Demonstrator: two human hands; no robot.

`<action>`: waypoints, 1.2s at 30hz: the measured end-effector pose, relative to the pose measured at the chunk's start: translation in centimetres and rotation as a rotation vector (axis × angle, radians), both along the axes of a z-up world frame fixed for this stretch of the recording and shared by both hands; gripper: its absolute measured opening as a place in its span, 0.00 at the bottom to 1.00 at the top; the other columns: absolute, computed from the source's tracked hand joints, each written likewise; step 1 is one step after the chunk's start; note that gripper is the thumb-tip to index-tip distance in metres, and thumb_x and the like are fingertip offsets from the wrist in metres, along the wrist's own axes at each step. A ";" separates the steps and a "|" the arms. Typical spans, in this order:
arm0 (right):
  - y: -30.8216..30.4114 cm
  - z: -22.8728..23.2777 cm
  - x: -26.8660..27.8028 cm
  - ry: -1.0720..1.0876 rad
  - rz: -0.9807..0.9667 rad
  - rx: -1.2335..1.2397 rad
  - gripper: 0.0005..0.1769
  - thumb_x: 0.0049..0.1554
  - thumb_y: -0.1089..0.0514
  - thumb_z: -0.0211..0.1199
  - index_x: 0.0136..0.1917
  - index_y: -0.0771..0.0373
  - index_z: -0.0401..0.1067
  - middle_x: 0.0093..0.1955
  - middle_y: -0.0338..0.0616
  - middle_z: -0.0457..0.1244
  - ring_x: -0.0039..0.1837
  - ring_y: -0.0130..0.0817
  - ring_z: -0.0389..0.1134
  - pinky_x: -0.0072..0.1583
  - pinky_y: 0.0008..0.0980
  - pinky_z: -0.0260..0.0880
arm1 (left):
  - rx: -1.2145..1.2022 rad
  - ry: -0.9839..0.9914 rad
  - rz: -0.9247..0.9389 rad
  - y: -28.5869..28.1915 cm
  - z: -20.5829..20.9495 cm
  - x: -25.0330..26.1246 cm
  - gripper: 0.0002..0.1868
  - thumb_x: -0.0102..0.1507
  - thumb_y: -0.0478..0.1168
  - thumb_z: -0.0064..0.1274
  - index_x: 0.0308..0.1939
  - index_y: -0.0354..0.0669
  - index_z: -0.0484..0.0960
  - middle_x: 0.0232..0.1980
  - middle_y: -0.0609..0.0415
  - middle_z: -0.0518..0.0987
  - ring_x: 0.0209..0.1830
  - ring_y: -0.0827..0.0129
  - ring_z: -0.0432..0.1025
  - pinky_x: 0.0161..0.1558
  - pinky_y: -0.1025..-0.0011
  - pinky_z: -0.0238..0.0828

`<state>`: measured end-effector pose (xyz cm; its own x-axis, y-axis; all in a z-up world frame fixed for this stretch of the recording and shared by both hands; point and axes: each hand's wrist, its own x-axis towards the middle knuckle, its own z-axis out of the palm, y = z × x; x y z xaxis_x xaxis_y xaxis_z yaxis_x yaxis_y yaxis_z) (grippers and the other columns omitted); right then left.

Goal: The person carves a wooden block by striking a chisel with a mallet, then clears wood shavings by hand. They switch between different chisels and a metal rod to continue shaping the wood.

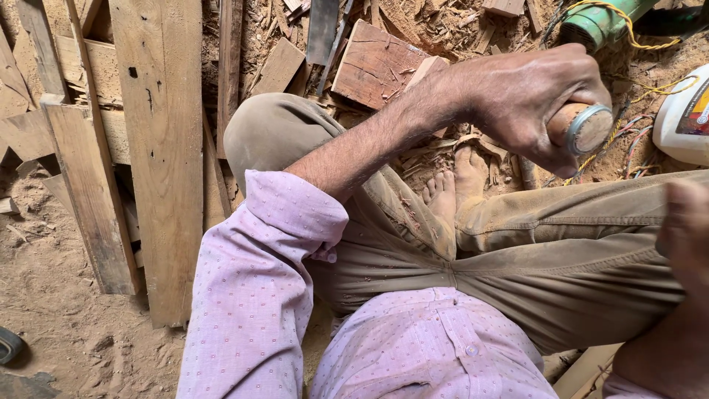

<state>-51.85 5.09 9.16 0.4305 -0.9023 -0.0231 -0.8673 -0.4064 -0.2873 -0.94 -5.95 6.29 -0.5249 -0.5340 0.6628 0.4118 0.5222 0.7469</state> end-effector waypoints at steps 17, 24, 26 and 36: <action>-2.4 8.1 24.7 0.164 0.151 -0.106 0.12 0.69 0.63 0.69 0.49 0.69 0.66 0.41 0.51 0.62 0.40 0.37 0.64 0.44 0.33 0.64 | 0.077 -0.071 0.013 0.2 -0.3 0.0 0.13 0.55 0.43 0.71 0.34 0.40 0.85 0.29 0.57 0.83 0.27 0.69 0.78 0.31 0.68 0.77; -1.5 7.4 22.4 -0.029 0.045 -0.066 0.14 0.70 0.61 0.67 0.49 0.69 0.64 0.36 0.48 0.59 0.37 0.37 0.63 0.42 0.32 0.63 | 0.103 -0.215 0.179 0.2 -0.9 0.0 0.23 0.53 0.52 0.75 0.38 0.41 0.84 0.35 0.52 0.82 0.33 0.66 0.79 0.37 0.65 0.80; -0.9 6.3 20.3 -0.124 -0.124 -0.013 0.13 0.71 0.60 0.64 0.48 0.68 0.64 0.35 0.49 0.59 0.35 0.36 0.62 0.40 0.32 0.62 | 0.228 -0.368 0.000 0.3 -0.3 0.4 0.16 0.56 0.51 0.71 0.37 0.45 0.86 0.34 0.57 0.85 0.32 0.68 0.81 0.37 0.66 0.81; -3.9 9.1 27.1 0.106 0.232 -0.130 0.11 0.65 0.62 0.70 0.53 0.67 0.68 0.33 0.46 0.62 0.34 0.38 0.67 0.40 0.36 0.67 | 0.173 -0.295 0.044 0.2 -1.1 0.8 0.13 0.58 0.48 0.69 0.34 0.44 0.86 0.29 0.58 0.83 0.26 0.72 0.79 0.28 0.70 0.78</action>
<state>-24.73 1.21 18.25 0.6269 -0.7785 0.0307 -0.7695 -0.6248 -0.1322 -0.17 -5.78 5.17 -0.6545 -0.6516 0.3836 0.1448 0.3899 0.9094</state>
